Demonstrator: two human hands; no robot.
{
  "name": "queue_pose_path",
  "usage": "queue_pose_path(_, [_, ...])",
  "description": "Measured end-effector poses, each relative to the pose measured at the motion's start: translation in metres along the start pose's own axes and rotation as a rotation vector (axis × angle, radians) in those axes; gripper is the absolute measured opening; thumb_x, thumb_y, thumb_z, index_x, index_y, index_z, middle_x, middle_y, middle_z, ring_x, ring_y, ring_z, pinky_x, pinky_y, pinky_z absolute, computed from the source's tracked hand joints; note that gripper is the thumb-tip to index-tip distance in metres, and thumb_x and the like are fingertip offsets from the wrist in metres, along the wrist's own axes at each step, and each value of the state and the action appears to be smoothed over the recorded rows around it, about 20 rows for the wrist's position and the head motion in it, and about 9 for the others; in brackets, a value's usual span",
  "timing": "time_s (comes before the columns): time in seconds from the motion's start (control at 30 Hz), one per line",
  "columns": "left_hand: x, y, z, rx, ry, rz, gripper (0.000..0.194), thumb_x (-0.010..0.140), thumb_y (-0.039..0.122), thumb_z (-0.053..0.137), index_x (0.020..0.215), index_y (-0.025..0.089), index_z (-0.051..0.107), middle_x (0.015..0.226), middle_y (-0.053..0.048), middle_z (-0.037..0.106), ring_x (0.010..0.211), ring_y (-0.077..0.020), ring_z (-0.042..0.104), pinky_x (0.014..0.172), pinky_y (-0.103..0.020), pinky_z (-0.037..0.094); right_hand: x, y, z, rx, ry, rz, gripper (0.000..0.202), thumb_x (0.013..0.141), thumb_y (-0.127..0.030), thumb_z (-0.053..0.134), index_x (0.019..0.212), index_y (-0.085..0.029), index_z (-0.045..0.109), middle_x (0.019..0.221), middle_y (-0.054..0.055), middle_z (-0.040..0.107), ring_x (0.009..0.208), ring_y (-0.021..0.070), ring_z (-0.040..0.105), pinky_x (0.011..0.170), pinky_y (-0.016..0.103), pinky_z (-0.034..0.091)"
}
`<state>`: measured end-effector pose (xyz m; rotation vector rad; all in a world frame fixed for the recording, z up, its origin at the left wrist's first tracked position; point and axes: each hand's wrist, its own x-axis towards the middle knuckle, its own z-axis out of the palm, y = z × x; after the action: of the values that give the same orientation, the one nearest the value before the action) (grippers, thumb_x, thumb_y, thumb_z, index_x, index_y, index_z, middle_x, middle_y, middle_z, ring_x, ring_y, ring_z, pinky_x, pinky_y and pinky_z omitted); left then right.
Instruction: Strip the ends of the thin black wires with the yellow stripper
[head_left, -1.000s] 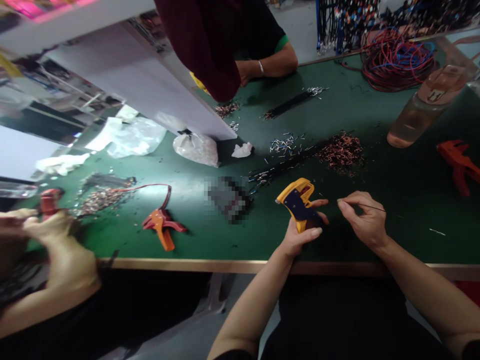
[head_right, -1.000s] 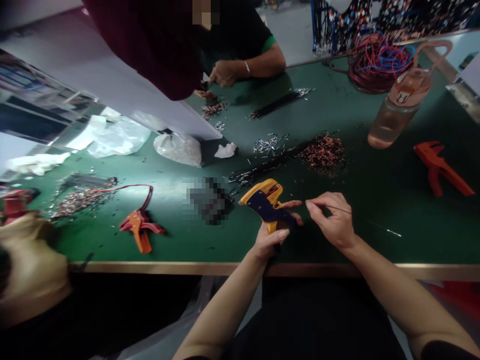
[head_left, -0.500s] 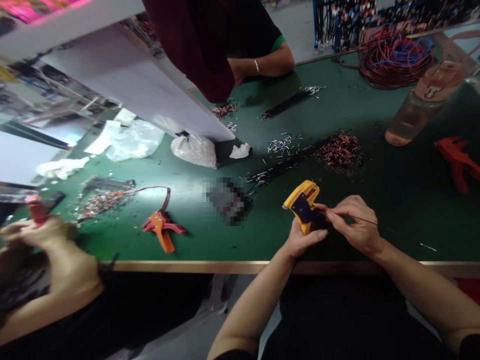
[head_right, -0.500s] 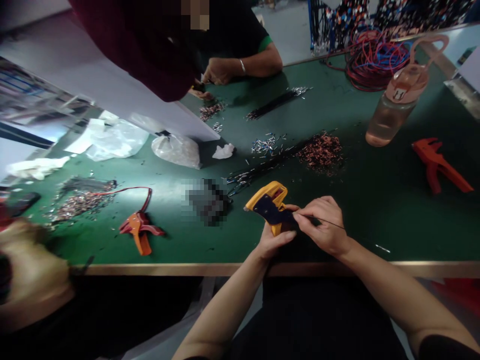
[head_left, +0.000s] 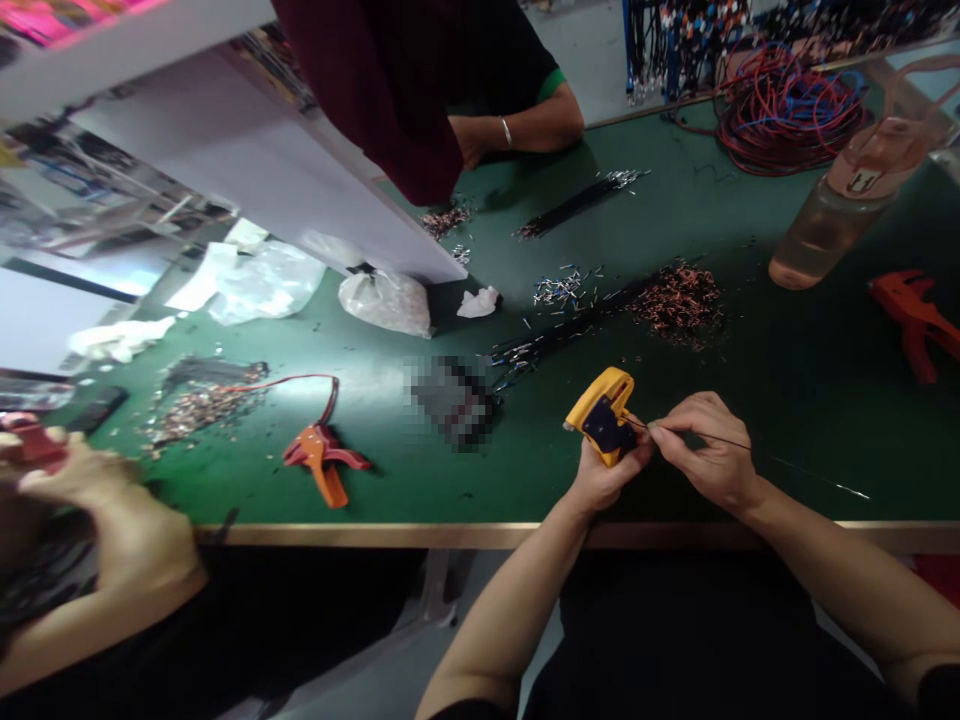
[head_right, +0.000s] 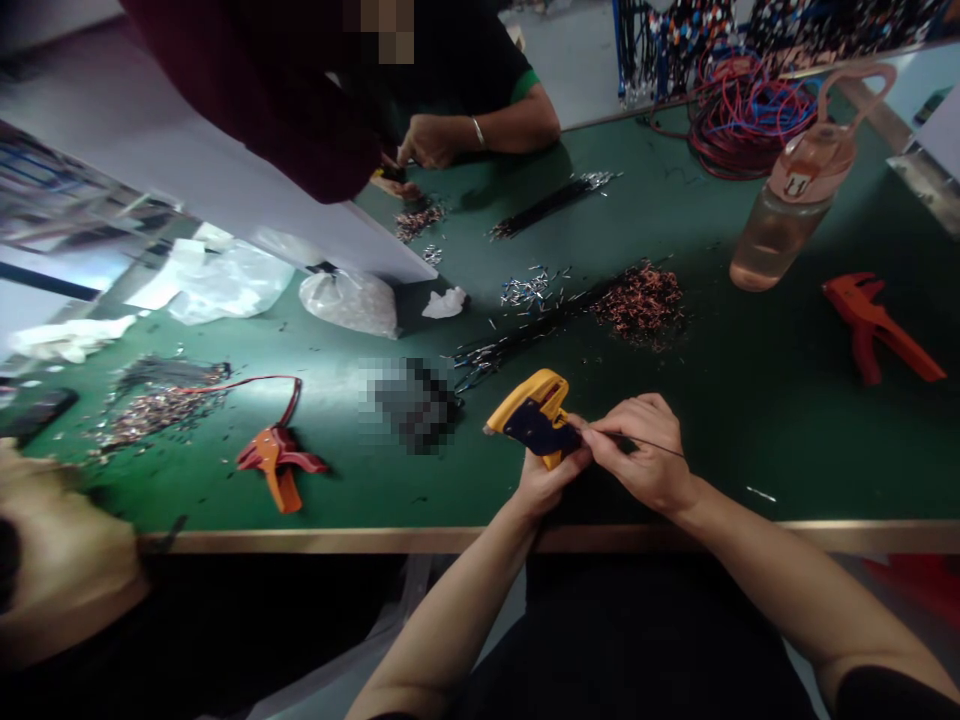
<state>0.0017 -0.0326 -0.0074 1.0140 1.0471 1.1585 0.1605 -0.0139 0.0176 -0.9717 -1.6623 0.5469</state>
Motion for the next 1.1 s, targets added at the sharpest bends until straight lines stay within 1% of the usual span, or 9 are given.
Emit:
queue_pose_path(0.13, [0.002, -0.002, 0.000, 0.076, 0.039, 0.002, 0.049, 0.068, 0.060, 0.083, 0.061, 0.018, 0.058, 0.058, 0.002, 0.054, 0.055, -0.0116, 0.049, 0.055, -0.028, 0.044, 0.000, -0.001, 0.000, 0.035, -0.010, 0.008, 0.015, 0.085, -0.020, 0.069, 0.071, -0.026, 0.072, 0.059, -0.003, 0.072, 0.052, 0.0143, 0.064, 0.066, 0.034, 0.047])
queue_pose_path(0.2, [0.002, -0.005, -0.001, 0.088, 0.040, -0.018, 0.054, 0.070, 0.061, 0.081, 0.055, 0.018, 0.052, 0.051, 0.003, 0.047, 0.049, -0.0095, 0.043, 0.050, -0.027, 0.037, 0.001, -0.002, -0.001, 0.045, -0.016, 0.023, 0.016, 0.085, -0.020, 0.070, 0.071, -0.027, 0.072, 0.060, -0.003, 0.072, 0.053, 0.0146, 0.064, 0.066, 0.035, 0.048])
queue_pose_path(0.33, [0.000, -0.010, -0.004, 0.032, 0.052, -0.087, 0.051, 0.069, 0.058, 0.083, 0.059, 0.019, 0.052, 0.049, 0.006, 0.045, 0.046, -0.0081, 0.040, 0.048, -0.026, 0.033, 0.001, -0.002, -0.004, 0.049, -0.009, 0.125, 0.017, 0.084, -0.023, 0.069, 0.068, -0.026, 0.070, 0.061, -0.001, 0.071, 0.057, 0.0160, 0.064, 0.066, 0.035, 0.050])
queue_pose_path(0.43, [0.000, -0.008, -0.006, -0.158, -0.031, -0.148, 0.047, 0.062, 0.053, 0.088, 0.076, 0.017, 0.062, 0.056, 0.004, 0.054, 0.052, -0.0118, 0.051, 0.056, -0.030, 0.044, 0.002, -0.001, -0.006, 0.136, 0.064, 0.301, 0.019, 0.086, -0.028, 0.068, 0.068, -0.024, 0.067, 0.063, 0.000, 0.068, 0.058, 0.0156, 0.061, 0.060, 0.032, 0.049])
queue_pose_path(0.5, [0.001, -0.005, -0.008, -0.294, -0.140, -0.185, 0.053, 0.058, 0.051, 0.089, 0.090, 0.016, 0.065, 0.066, 0.000, 0.062, 0.062, -0.0163, 0.059, 0.068, -0.035, 0.051, 0.004, 0.002, -0.007, 0.241, 0.108, 0.420, 0.022, 0.088, -0.033, 0.065, 0.068, -0.023, 0.065, 0.062, -0.001, 0.064, 0.056, 0.0141, 0.058, 0.054, 0.029, 0.048])
queue_pose_path(0.57, [0.000, -0.004, -0.010, -0.372, -0.229, -0.219, 0.059, 0.057, 0.050, 0.089, 0.099, 0.015, 0.067, 0.075, -0.003, 0.066, 0.069, -0.0191, 0.063, 0.076, -0.038, 0.053, 0.006, 0.006, -0.007, 0.329, 0.141, 0.487, 0.026, 0.089, -0.039, 0.064, 0.069, -0.023, 0.063, 0.061, -0.002, 0.061, 0.054, 0.0130, 0.055, 0.052, 0.027, 0.047])
queue_pose_path(0.67, [-0.001, -0.006, -0.013, -0.382, -0.327, -0.248, 0.061, 0.059, 0.048, 0.088, 0.105, 0.014, 0.067, 0.083, -0.006, 0.068, 0.075, -0.0210, 0.066, 0.079, -0.038, 0.052, 0.009, 0.011, -0.006, 0.388, 0.184, 0.507, 0.028, 0.087, -0.044, 0.067, 0.070, -0.023, 0.061, 0.061, -0.002, 0.060, 0.055, 0.0127, 0.055, 0.054, 0.027, 0.049])
queue_pose_path(0.9, [-0.003, -0.008, -0.016, -0.344, -0.469, -0.245, 0.059, 0.064, 0.046, 0.087, 0.110, 0.014, 0.068, 0.087, -0.008, 0.069, 0.078, -0.0218, 0.066, 0.080, -0.038, 0.052, 0.009, 0.016, -0.003, 0.435, 0.195, 0.544, 0.026, 0.085, -0.044, 0.069, 0.072, -0.023, 0.061, 0.060, -0.003, 0.059, 0.054, 0.0120, 0.053, 0.054, 0.027, 0.049])
queue_pose_path(1.1, [-0.005, -0.006, -0.015, -0.316, -0.520, -0.246, 0.058, 0.065, 0.044, 0.088, 0.112, 0.015, 0.069, 0.090, -0.009, 0.070, 0.082, -0.0226, 0.066, 0.084, -0.040, 0.051, 0.009, 0.016, -0.002, 0.476, 0.168, 0.601, 0.027, 0.082, -0.044, 0.072, 0.071, -0.022, 0.061, 0.058, -0.004, 0.058, 0.053, 0.0116, 0.053, 0.053, 0.026, 0.048])
